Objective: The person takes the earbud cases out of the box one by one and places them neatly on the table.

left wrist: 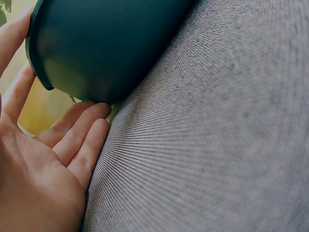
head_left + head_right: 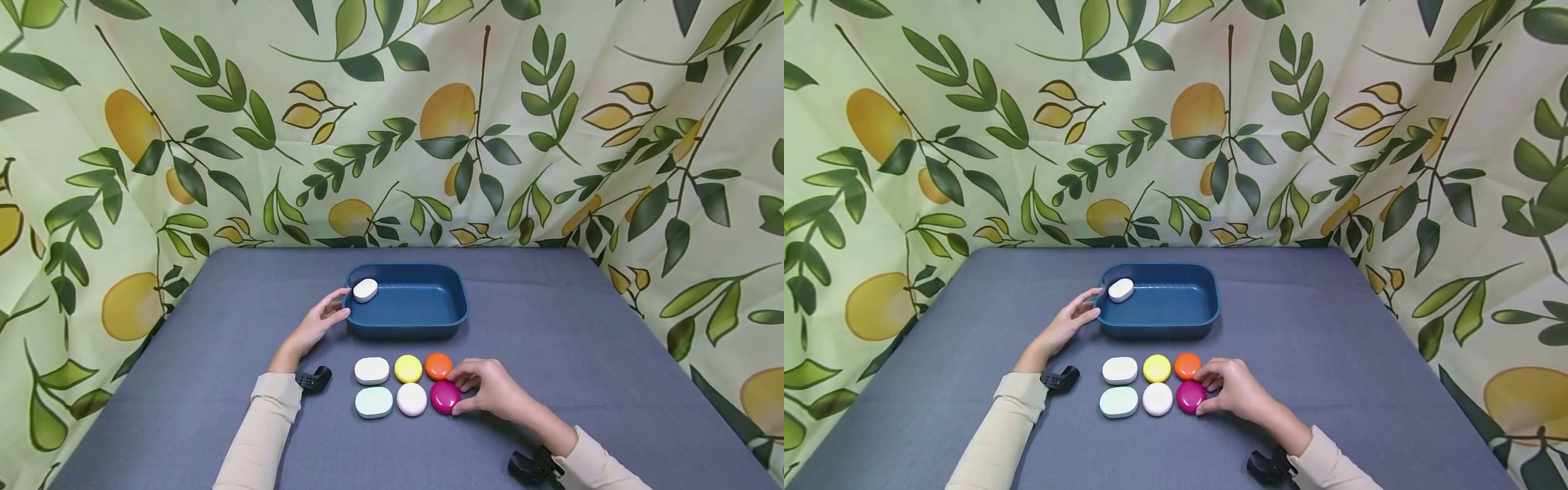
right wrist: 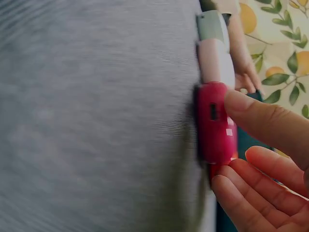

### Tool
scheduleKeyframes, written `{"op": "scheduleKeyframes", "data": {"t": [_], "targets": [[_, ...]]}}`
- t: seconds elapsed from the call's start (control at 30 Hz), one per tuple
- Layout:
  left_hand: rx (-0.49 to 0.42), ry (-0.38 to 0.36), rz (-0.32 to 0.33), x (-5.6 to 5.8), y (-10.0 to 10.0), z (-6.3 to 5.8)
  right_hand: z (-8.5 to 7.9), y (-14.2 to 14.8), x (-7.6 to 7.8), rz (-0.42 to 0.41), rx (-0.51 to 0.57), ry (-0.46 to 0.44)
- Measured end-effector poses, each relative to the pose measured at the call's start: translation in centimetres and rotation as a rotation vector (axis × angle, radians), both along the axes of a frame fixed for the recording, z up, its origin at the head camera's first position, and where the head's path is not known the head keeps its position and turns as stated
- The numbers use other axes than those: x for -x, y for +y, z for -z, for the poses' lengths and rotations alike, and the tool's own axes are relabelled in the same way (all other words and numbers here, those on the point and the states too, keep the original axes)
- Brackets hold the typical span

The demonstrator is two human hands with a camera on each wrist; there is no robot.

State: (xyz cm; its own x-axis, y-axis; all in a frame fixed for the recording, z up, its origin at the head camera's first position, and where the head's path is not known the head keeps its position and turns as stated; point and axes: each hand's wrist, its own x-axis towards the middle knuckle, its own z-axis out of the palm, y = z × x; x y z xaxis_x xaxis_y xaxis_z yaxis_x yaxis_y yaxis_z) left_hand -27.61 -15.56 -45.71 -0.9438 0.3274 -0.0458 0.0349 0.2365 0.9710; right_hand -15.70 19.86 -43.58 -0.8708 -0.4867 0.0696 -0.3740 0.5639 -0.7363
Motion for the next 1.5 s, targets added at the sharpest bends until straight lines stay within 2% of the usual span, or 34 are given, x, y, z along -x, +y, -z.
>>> {"op": "scheduleKeyframes", "data": {"t": [0.23,0.43,0.63,0.73,0.93,1.17,1.37,1.5], "targets": [[-0.001,0.001,0.001,0.0,0.1,-0.1,-2.0,0.0,0.5,0.01,0.038,0.002],[-0.002,0.003,0.001,0.2,0.1,0.1,-3.6,-1.0,1.6,-0.035,0.099,0.01],[-0.006,0.017,0.004,0.2,0.1,0.1,-5.0,-3.4,3.9,-0.077,0.189,0.017],[0.002,0.038,0.007,0.1,0.2,0.0,-5.3,-4.8,5.3,-0.065,0.227,0.029],[0.019,0.043,0.003,-0.1,0.2,0.0,-4.7,-7.7,8.6,0.033,0.296,0.011],[0.006,0.017,-0.003,-0.1,0.1,0.3,-3.3,-10.6,11.9,0.178,0.3,-0.124],[0.002,0.018,0.002,0.0,0.1,0.4,-2.6,-12.3,13.8,0.3,0.282,-0.242],[0.002,0.016,0.002,0.1,0.1,0.2,-2.5,-13.1,14.8,0.369,0.293,-0.284]]}}
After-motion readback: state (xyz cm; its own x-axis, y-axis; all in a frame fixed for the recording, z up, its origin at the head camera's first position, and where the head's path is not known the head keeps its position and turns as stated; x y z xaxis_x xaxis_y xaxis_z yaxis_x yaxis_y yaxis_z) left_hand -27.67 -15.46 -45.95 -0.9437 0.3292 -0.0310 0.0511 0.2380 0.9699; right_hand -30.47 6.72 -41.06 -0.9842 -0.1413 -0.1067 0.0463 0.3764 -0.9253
